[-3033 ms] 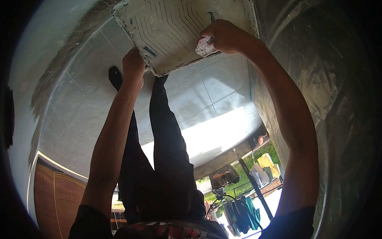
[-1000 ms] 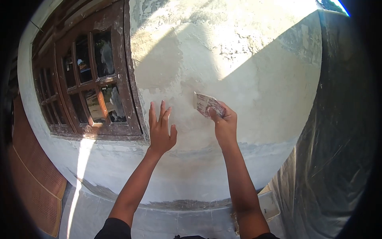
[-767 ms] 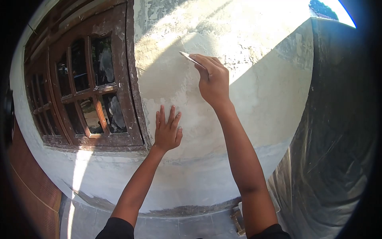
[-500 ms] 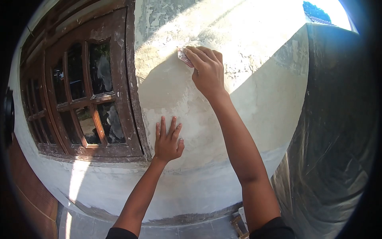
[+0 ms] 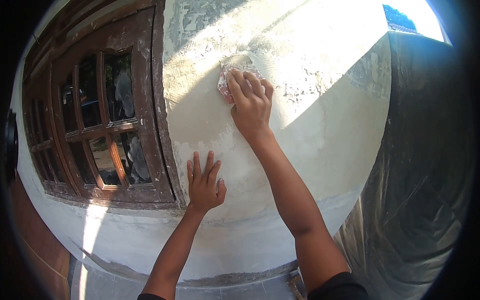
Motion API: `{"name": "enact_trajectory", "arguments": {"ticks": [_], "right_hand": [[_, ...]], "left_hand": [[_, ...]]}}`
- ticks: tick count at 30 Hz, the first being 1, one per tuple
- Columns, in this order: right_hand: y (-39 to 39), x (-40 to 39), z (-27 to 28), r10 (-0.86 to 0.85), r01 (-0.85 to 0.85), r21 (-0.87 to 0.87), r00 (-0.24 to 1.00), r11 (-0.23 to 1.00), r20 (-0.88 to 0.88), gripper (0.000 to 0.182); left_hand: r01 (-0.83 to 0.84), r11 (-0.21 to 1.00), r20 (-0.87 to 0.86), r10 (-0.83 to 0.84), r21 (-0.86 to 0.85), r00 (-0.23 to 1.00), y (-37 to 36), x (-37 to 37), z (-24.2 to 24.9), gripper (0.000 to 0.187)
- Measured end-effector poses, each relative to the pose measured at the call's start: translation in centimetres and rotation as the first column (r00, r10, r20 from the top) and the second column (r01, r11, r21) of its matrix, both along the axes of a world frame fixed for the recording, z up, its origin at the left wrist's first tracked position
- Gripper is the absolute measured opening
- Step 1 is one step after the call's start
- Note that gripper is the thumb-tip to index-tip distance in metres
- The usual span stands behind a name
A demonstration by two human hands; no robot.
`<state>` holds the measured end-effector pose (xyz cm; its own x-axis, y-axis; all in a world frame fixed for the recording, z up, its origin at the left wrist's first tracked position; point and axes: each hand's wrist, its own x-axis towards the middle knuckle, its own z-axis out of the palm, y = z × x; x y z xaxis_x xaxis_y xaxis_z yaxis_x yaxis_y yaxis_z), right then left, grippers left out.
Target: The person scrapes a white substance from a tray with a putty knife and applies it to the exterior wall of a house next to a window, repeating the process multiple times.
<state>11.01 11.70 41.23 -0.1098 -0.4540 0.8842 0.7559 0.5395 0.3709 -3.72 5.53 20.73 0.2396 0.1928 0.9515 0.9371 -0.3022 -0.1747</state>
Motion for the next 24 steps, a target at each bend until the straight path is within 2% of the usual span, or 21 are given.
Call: {"name": "enact_trajectory", "arguments": {"ticks": [9, 15, 19, 24], "right_hand": [[-0.9, 1.1, -3.8, 0.019, -0.016, -0.107, 1.000, 0.994, 0.021, 0.052], [-1.7, -0.2, 1.4, 0.074, -0.073, -0.051, 0.997, 0.996, 0.017, 0.048], [-0.2, -0.2, -1.9, -0.007, 0.009, -0.090, 1.000, 0.996, 0.029, 0.050], [-0.8, 1.3, -6.3, 0.029, -0.020, -0.162, 0.998, 0.987, 0.054, 0.049]], "left_hand": [[0.000, 1.000, 0.004, 0.000, 0.021, 1.000, -0.2, 0.2, -0.1, 0.059], [0.005, 1.000, 0.012, -0.005, 0.018, 1.000, 0.1, 0.1, -0.2, 0.063], [-0.002, 0.999, 0.014, 0.002, 0.037, 1.000, 0.0, 0.1, 0.1, 0.062], [-0.011, 0.999, 0.021, 0.011, 0.030, 1.000, -0.1, 0.4, -0.1, 0.062]]}}
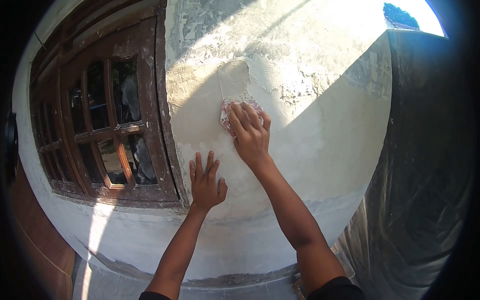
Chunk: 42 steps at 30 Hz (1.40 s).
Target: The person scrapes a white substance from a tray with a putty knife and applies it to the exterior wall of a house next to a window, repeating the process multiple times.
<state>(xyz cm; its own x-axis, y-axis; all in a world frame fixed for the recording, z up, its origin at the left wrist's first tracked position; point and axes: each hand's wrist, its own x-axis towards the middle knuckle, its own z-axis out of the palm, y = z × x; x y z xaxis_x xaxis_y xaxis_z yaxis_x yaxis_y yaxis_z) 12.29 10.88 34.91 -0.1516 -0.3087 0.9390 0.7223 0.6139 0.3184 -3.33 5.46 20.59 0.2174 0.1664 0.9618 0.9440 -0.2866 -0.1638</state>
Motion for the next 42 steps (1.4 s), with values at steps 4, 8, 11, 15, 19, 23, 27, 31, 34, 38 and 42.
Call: {"name": "enact_trajectory", "arguments": {"ticks": [4, 8, 11, 15, 19, 23, 27, 31, 34, 38, 42], "right_hand": [[-1.5, 1.1, 3.4, 0.028, -0.027, 0.053, 1.000, 0.998, -0.014, 0.048], [-0.2, 0.5, 8.4, 0.015, -0.010, 0.112, 0.999, 0.994, -0.050, 0.050], [1.6, 0.0, 7.1, 0.012, -0.007, 0.101, 0.999, 0.995, -0.049, 0.050], [1.7, 0.5, 3.0, 0.006, -0.005, 0.051, 1.000, 0.999, -0.023, 0.049], [0.6, 1.9, -1.5, 0.029, -0.028, -0.018, 0.999, 0.999, 0.024, 0.048], [-1.4, 2.1, 0.6, 0.047, -0.047, -0.035, 0.999, 0.998, 0.010, 0.046], [-0.5, -0.1, 6.8, 0.053, -0.052, 0.045, 0.998, 0.998, -0.023, 0.049], [1.1, -1.1, 4.0, 0.048, -0.047, 0.017, 0.998, 0.999, -0.031, 0.051], [1.0, -0.1, -1.5, 0.051, -0.051, -0.069, 0.999, 0.996, -0.010, 0.047], [-0.5, 1.3, -4.0, 0.036, -0.035, -0.108, 0.999, 0.994, 0.006, 0.044], [-3.5, 0.8, 2.9, 0.133, -0.133, 0.010, 0.991, 0.991, -0.028, 0.044]], "left_hand": [[0.004, 1.000, 0.008, -0.004, 0.009, 1.000, 0.3, -0.1, 0.4, 0.063], [0.000, 1.000, 0.004, 0.000, 0.015, 1.000, 0.2, -0.1, 0.2, 0.062], [0.009, 1.000, 0.009, -0.009, 0.006, 1.000, -0.1, -0.1, 0.4, 0.061], [0.012, 0.999, 0.011, -0.012, 0.029, 1.000, 0.1, 0.0, 0.6, 0.060], [0.008, 1.000, 0.032, -0.008, 0.020, 0.999, -0.2, 0.1, 0.4, 0.058], [0.008, 1.000, 0.021, -0.008, 0.022, 1.000, 0.1, 0.0, 0.4, 0.059], [0.006, 0.999, 0.020, -0.007, 0.035, 1.000, 0.3, 0.0, 0.2, 0.059], [-0.007, 1.000, 0.015, 0.007, 0.011, 1.000, -0.1, -0.1, 0.3, 0.059], [-0.015, 1.000, 0.021, 0.015, 0.017, 1.000, 0.1, -0.2, 0.2, 0.059], [-0.029, 0.999, 0.019, 0.028, 0.044, 0.999, 0.0, 0.1, 0.3, 0.058], [-0.025, 0.999, 0.018, 0.024, 0.046, 1.000, 0.3, 0.1, 0.2, 0.058]]}}
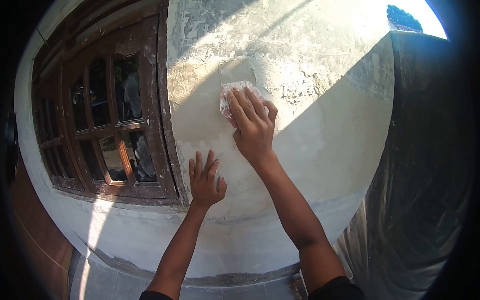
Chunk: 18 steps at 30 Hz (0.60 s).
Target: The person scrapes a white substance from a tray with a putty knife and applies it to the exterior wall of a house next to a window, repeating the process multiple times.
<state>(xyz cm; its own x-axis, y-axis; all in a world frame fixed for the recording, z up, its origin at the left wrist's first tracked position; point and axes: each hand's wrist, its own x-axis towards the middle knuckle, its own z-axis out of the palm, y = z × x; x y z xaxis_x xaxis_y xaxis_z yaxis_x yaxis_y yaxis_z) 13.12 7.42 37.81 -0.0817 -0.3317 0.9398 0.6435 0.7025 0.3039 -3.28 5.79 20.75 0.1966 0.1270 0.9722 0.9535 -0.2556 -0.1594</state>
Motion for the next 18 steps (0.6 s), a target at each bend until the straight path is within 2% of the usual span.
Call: {"name": "enact_trajectory", "arguments": {"ticks": [2, 4, 9, 11, 14, 16, 18], "right_hand": [[0.6, -1.2, 3.5, 0.002, -0.002, 0.042, 1.000, 0.999, -0.010, 0.044], [1.3, -2.0, 5.3, -0.062, 0.060, 0.031, 0.996, 0.998, 0.063, 0.045], [3.5, -1.3, -2.0, -0.071, 0.074, -0.034, 0.993, 0.997, 0.094, 0.046], [3.0, -0.1, -5.3, -0.047, 0.066, -0.138, 0.989, 0.988, 0.139, 0.046], [1.4, 1.5, -7.0, -0.005, 0.038, -0.192, 0.986, 0.981, 0.169, 0.046], [0.7, 2.2, -5.2, 0.008, 0.021, -0.181, 0.987, 0.983, 0.159, 0.047], [0.2, 2.7, -1.3, 0.012, -0.009, -0.038, 0.997, 0.999, 0.074, 0.050]], "left_hand": [[0.004, 1.000, -0.007, -0.004, 0.009, 1.000, 0.1, -0.2, -0.1, 0.058], [0.002, 1.000, -0.007, -0.002, 0.004, 1.000, 0.0, -0.2, 0.0, 0.058], [-0.010, 1.000, -0.001, 0.010, -0.027, 1.000, -0.2, -0.1, 0.3, 0.057], [-0.004, 1.000, -0.006, 0.004, -0.011, 1.000, -0.3, -0.1, 0.1, 0.056], [-0.008, 1.000, 0.002, 0.008, -0.014, 1.000, -0.3, 0.1, 0.1, 0.056], [-0.010, 1.000, -0.005, 0.010, 0.000, 1.000, -0.1, -0.1, 0.0, 0.057], [-0.004, 1.000, -0.006, 0.004, 0.000, 1.000, 0.0, 0.0, 0.0, 0.057]]}}
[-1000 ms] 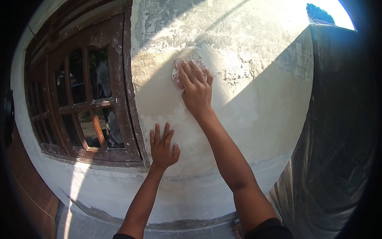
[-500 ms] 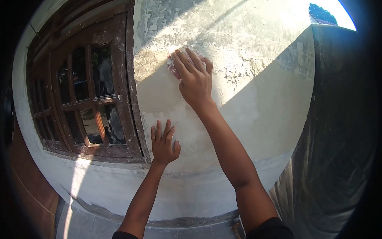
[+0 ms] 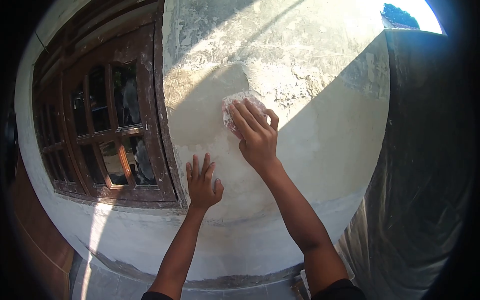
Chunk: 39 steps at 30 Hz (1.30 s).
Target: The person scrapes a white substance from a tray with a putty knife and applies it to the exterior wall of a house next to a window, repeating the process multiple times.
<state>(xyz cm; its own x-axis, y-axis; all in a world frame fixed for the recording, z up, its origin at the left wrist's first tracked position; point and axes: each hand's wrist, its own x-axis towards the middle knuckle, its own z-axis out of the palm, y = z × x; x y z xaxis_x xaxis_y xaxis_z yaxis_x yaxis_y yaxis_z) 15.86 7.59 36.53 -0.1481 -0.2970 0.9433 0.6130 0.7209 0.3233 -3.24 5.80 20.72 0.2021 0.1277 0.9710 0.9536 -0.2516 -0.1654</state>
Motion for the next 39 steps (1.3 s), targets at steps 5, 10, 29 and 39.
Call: {"name": "enact_trajectory", "arguments": {"ticks": [5, 10, 29, 39], "right_hand": [[4.1, -0.8, 5.8, -0.056, 0.057, 0.020, 0.998, 0.998, -0.035, 0.051], [5.4, -0.5, -0.5, -0.074, 0.069, -0.090, 0.996, 0.994, -0.052, 0.056], [4.3, -4.0, 3.7, -0.004, 0.002, -0.045, 0.999, 0.999, -0.035, 0.046], [3.9, -2.8, -0.2, 0.044, -0.043, -0.156, 0.999, 0.987, 0.007, 0.052]], "left_hand": [[0.007, 1.000, 0.009, -0.007, -0.001, 1.000, -0.1, -0.1, 0.0, 0.057], [-0.002, 1.000, 0.018, 0.003, -0.007, 1.000, -0.3, 0.1, 0.1, 0.057], [-0.001, 1.000, 0.030, 0.001, -0.009, 1.000, -0.4, 0.0, 0.1, 0.052], [-0.010, 1.000, 0.025, 0.011, -0.029, 1.000, -0.4, 0.4, 0.3, 0.052]]}}
